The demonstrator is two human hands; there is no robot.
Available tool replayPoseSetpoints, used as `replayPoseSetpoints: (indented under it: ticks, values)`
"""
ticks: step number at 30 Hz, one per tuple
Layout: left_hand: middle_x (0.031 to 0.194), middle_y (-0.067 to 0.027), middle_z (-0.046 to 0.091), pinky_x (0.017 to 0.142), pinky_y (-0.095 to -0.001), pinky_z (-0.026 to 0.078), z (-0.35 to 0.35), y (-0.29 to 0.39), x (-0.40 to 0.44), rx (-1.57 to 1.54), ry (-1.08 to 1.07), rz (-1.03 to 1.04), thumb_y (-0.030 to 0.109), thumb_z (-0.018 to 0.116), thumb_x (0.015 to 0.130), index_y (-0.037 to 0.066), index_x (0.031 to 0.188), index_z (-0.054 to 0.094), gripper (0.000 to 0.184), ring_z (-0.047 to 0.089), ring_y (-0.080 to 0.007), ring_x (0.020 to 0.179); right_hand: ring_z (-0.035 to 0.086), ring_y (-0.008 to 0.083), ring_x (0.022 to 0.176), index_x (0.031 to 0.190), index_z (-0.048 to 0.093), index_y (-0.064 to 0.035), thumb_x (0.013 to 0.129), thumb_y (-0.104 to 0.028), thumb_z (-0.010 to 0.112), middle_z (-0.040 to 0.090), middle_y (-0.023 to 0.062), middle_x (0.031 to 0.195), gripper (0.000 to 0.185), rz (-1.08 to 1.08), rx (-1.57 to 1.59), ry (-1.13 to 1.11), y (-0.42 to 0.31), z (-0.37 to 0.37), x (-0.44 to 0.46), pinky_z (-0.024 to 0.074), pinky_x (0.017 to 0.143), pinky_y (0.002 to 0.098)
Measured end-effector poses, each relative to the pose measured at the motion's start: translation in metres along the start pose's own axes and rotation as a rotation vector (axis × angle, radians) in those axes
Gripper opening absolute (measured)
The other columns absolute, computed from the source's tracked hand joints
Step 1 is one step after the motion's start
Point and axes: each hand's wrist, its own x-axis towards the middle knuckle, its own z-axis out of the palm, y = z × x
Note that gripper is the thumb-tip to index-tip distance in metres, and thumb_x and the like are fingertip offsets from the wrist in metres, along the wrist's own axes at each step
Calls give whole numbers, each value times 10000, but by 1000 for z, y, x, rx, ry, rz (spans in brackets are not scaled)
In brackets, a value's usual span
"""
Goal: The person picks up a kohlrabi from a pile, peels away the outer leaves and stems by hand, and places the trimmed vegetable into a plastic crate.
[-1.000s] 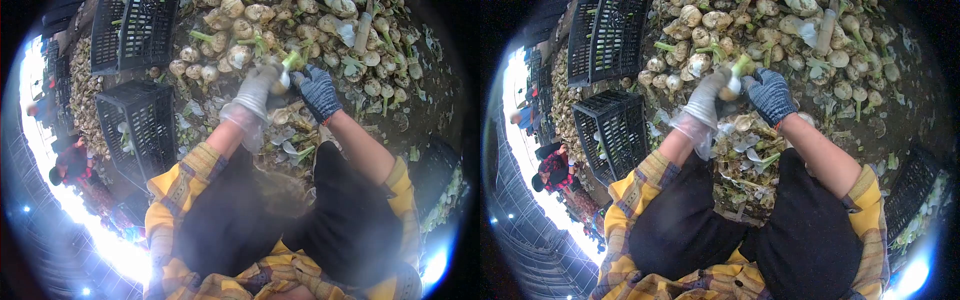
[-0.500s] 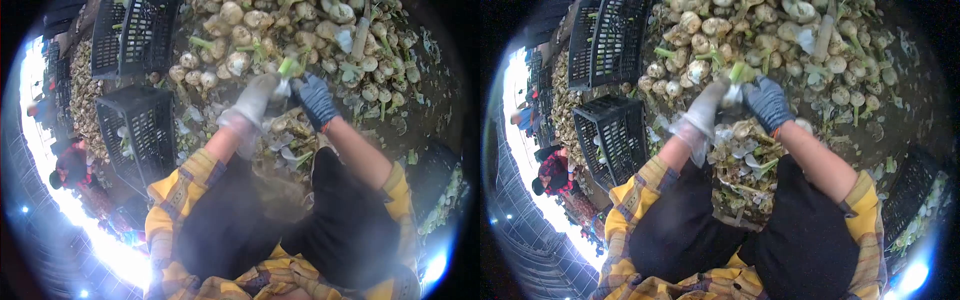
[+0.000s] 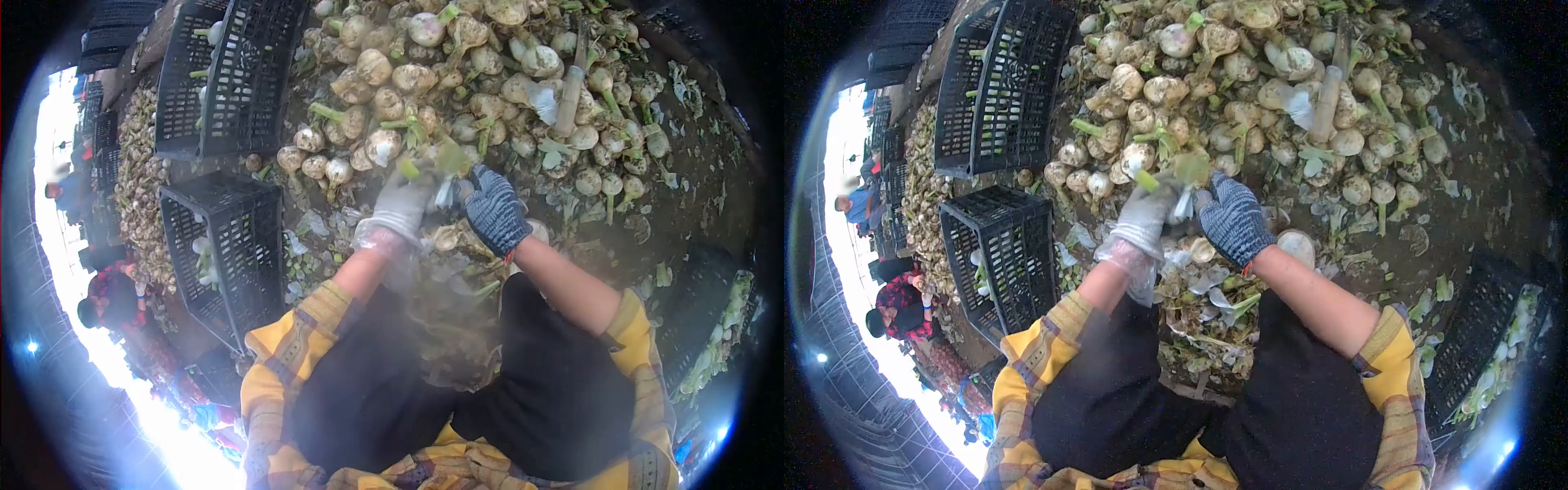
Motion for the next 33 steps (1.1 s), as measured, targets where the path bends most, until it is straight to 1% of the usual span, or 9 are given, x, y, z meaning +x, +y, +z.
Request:
replayPoseSetpoints:
  ticks: [7,11,12,16,19,24,26,28,33]
  values:
    - [928,-75,600,516,-290,510,0,29,-14,-553,115,-82,267,494,890,101,1078,516,252,606,-183,705,590,160,730,1010,553,22,841,-108,457,604,85,884,233,595,1304,60,3,-3,9,480,651,284]
    - [891,-93,615,428,-255,475,-20,24,-4,-683,83,-47,295,497,885,107,1068,519,263,631,-195,656,600,189,725,1023,524,24,845,-143,465,605,112,885,251,453,905,35,33,-12,16,509,657,296]
    - [886,-96,615,427,-252,471,-23,25,-2,-651,100,-43,312,504,881,87,1052,530,284,627,-186,645,608,265,826,1077,517,28,850,-198,483,601,186,982,322,434,438,-141,31,-21,19,496,770,328]
    - [851,-106,615,429,-246,457,-26,25,-5,-453,120,3,374,533,859,25,978,572,371,610,-156,603,516,322,1089,1158,502,30,785,-397,574,542,247,1124,572,-199,-469,-156,14,-14,-3,401,934,358]
    - [806,-89,618,483,-245,462,-24,22,-12,-303,73,121,468,520,854,-16,974,587,503,590,-125,615,543,322,1045,1146,500,40,769,-437,592,554,259,1091,615,159,246,-308,-5,-17,15,420,904,368]
    - [904,-75,614,568,-217,465,-9,13,-21,-241,-100,278,442,510,876,-31,1142,525,543,578,-102,694,622,256,760,1085,533,48,800,-368,616,621,196,845,512,487,593,-564,-12,-4,22,493,665,345]
    - [927,-73,610,577,-227,489,-10,10,-20,-192,-147,305,385,543,873,-16,1175,501,504,595,-115,694,609,182,775,1039,549,24,814,-332,613,601,127,903,426,242,608,-635,-6,-2,22,520,663,307]
    - [980,-100,601,601,-260,522,-11,7,-18,-124,-134,340,468,477,871,-22,1158,496,568,613,-149,730,608,144,782,1061,546,21,824,-284,611,603,89,930,392,508,871,-675,-9,-10,21,536,666,288]
    - [970,-97,609,610,-246,524,-12,6,-16,-99,-151,292,477,479,868,-7,1147,505,559,614,-144,733,609,135,808,1062,566,32,839,-228,595,621,90,905,344,467,692,-639,2,-7,19,535,670,283]
